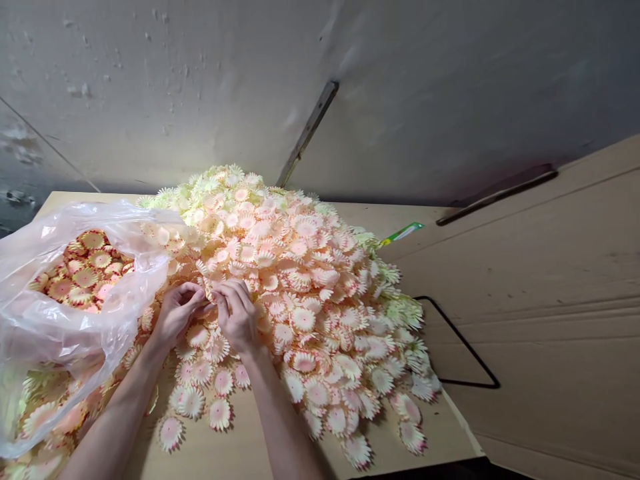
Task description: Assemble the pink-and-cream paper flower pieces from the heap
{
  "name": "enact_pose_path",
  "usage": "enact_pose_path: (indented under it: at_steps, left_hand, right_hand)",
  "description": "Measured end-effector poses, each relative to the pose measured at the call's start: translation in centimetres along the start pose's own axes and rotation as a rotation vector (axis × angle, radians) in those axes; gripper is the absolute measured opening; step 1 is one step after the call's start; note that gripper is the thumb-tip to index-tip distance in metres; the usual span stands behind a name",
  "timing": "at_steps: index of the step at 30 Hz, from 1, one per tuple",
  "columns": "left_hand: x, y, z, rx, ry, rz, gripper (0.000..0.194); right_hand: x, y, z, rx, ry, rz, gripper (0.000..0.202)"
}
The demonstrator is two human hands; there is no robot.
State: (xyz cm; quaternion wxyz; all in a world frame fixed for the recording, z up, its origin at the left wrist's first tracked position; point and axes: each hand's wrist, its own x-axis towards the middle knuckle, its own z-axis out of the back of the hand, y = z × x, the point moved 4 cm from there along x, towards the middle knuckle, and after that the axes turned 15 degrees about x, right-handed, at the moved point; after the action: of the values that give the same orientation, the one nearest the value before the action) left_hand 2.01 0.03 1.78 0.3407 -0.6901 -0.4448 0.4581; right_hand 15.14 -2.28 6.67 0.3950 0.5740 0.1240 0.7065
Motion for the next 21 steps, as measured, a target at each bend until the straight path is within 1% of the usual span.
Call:
enact_pose_path:
  at_steps: [3,5,10,12,15,19,21]
  left_hand:
    - [-0.1,-0.1,-0.1,-0.036,-0.018,0.021,0.045]
    - [-0.1,-0.1,-0.2,-0.06,-0.018,0.032,0.047]
    - [-0.2,-0.3,-0.3,-0.073,-0.005,-0.047,0.047]
    - [-0.2,-0.2,-0.4,-0.048,-0.005,-0.07,0.047]
    - [-0.2,-0.1,-0.5,-0.003,-0.02,-0.096,0.047]
    - [0.0,-0.1,-0.4,0.047,-0.044,-0.13,0.049]
    - [0.0,-0.1,-0.3,0.048,-0.05,-0.127,0.049]
  right_hand:
    - [-0.5,0.1,-0.5,-0.02,0.009,0.048,0.016]
    - [-0.8,0.4,-0.8,-0.028,0.024,0.104,0.019]
    - [-1.5,2.2,-0.7,-0.107,0.062,0.255,0.029]
    - [-1.8,2.8,-0.5,-0.127,0.054,0.272,0.032]
    - [-2.1,3.3,-0.4,-0.088,0.044,0.282,0.035]
    - [-2.1,3.9,-0.9,0.007,0.04,0.349,0.029]
    - [-2.1,4.0,-1.0,0.023,0.043,0.336,0.028]
